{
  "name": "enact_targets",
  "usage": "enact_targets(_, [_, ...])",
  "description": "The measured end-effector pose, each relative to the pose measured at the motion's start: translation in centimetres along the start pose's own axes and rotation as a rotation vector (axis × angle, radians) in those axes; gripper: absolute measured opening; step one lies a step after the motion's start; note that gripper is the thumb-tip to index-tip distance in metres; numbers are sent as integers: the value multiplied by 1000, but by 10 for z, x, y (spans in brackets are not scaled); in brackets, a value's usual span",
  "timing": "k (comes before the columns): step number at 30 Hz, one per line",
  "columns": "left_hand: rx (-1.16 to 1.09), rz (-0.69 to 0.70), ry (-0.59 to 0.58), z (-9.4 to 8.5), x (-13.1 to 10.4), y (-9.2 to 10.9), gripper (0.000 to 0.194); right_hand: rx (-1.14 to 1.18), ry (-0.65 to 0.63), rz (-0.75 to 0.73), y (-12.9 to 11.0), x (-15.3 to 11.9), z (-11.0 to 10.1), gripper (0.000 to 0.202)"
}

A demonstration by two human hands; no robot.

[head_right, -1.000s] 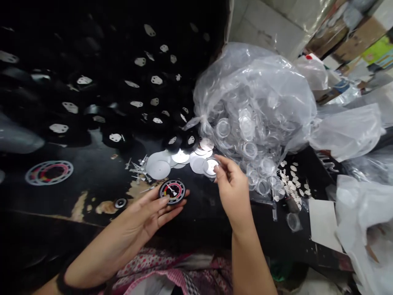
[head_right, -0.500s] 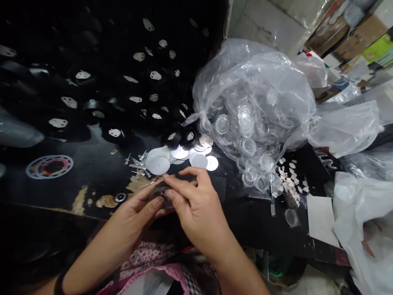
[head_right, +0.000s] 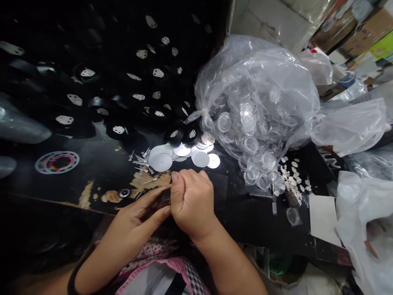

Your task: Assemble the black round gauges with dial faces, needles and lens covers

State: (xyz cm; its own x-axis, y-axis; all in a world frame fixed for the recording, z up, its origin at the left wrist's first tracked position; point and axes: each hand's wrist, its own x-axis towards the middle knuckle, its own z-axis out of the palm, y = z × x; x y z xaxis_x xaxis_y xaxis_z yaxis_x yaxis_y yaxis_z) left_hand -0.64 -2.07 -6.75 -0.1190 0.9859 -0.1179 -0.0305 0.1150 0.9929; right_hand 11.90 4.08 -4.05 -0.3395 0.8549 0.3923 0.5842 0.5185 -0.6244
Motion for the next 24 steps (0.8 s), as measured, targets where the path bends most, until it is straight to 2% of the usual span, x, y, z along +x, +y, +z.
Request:
enact_targets(3, [52,17,-35,-6,-1,-2,35,8,4,-17,-1,1,0,40])
enact_targets(6, [101,13,-75,-10,-1,-4,37,33,-39,30,-5,3,-5,46])
enact_targets(10, [289,100,-96,-12,-3,-2,36,-24,-89,69,-12,4,-13,52])
enact_targets(13, [383,162,-134,-10,-3,1,36,-114,-58,8,-9,4,-11,51])
enact_targets(17, [442,213,-155,-9,3,2,37,-39,13,-7,3,3,2,45])
enact_targets(21, [366,153,-147,-14,7,-1,40,65,83,49,5,5,9,45])
enact_targets(24, [83,-2,-89,-21,5,-3,39,168,1,51,-4,7,-1,46])
